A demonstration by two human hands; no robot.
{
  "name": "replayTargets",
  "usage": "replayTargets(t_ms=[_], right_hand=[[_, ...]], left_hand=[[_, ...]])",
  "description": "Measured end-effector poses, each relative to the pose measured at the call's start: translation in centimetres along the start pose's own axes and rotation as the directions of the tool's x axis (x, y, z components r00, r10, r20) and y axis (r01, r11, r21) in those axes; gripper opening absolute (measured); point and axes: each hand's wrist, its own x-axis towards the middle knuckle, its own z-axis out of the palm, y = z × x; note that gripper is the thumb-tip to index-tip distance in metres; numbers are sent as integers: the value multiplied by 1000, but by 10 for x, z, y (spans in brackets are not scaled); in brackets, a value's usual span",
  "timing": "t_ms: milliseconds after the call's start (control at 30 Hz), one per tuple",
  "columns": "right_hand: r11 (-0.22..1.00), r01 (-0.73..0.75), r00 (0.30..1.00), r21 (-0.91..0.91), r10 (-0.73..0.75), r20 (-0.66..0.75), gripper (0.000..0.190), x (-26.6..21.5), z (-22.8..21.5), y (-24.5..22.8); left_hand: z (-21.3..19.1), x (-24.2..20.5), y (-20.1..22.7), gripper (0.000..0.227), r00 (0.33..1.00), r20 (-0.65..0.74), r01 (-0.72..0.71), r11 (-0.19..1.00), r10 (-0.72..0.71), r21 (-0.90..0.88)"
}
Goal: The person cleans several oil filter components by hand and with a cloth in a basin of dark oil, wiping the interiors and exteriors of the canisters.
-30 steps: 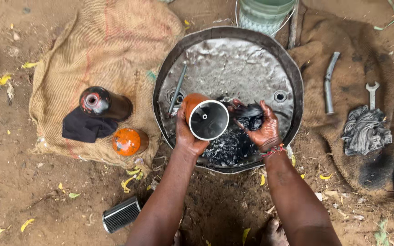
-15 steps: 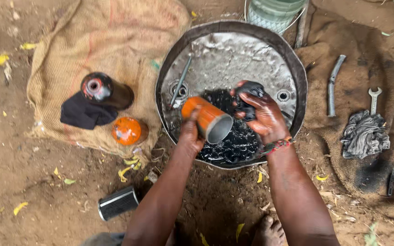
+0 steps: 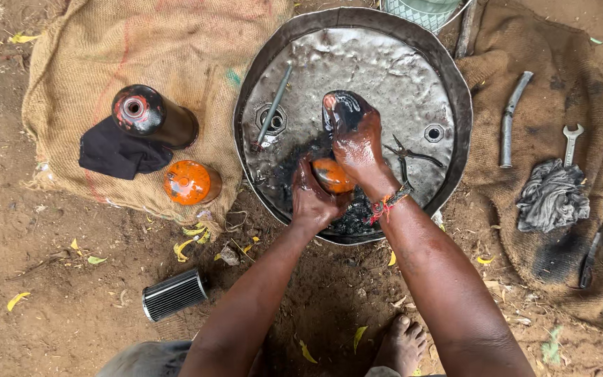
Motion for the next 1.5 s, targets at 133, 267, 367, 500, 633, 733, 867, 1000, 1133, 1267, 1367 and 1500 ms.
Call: replayTargets(t_ms=[133, 267, 367, 500, 633, 733, 867, 1000, 1133, 1267, 1367, 1500], right_hand=[[954, -182, 977, 240, 202, -65, 35, -8, -1, 17], [864, -59, 964, 500, 179, -197, 33, -7, -11, 30], [761, -120, 972, 637, 219, -79, 36, 0, -34, 37], [447, -412, 890, 794, 383, 246, 40, 1, -81, 51], [197, -317, 912, 928, 331, 241, 44, -7, -105, 78], [94, -349, 651, 932, 740, 169, 52, -15, -95, 95], [264, -467, 798, 844, 537, 274, 54, -32, -59, 106], [254, -412, 860, 875, 425, 282, 40, -35, -36, 108], [302, -395, 875, 868, 413, 254, 27, -30, -42, 102], [505, -330, 878, 797, 474, 63, 21, -29, -40, 96], [783, -217, 907, 583, 383, -176, 19, -29, -30, 89], [988, 57, 963, 142, -17, -268, 23, -36, -12, 73]], left_hand=[[-40, -15, -14, 104, 933, 45, 181, 357, -358, -917], [-44, -4, -23, 91, 958, 41, 152, 381, -284, -912], [-36, 2, -34, 87, 978, -14, 31, 215, -208, -976], [-40, -2, -51, 112, 880, 119, 45, -167, -460, -985], [-50, 5, -69, 103, 840, -30, -231, -307, -542, -924], [-50, 12, -74, 97, 830, -36, -282, -363, -557, -888], [-43, 15, -66, 103, 845, -54, -317, -418, -531, -851], [-56, 11, -60, 104, 869, -192, -297, -170, -455, -940], [-86, -4, -79, 113, 949, -240, -267, -115, -203, -957], [-97, -11, -85, 96, 954, -164, -75, 329, -251, -941], [-92, -3, -71, 90, 907, 18, 58, 83, -420, -995], [-75, 6, -67, 85, 704, 557, 299, -526, -442, -796]])
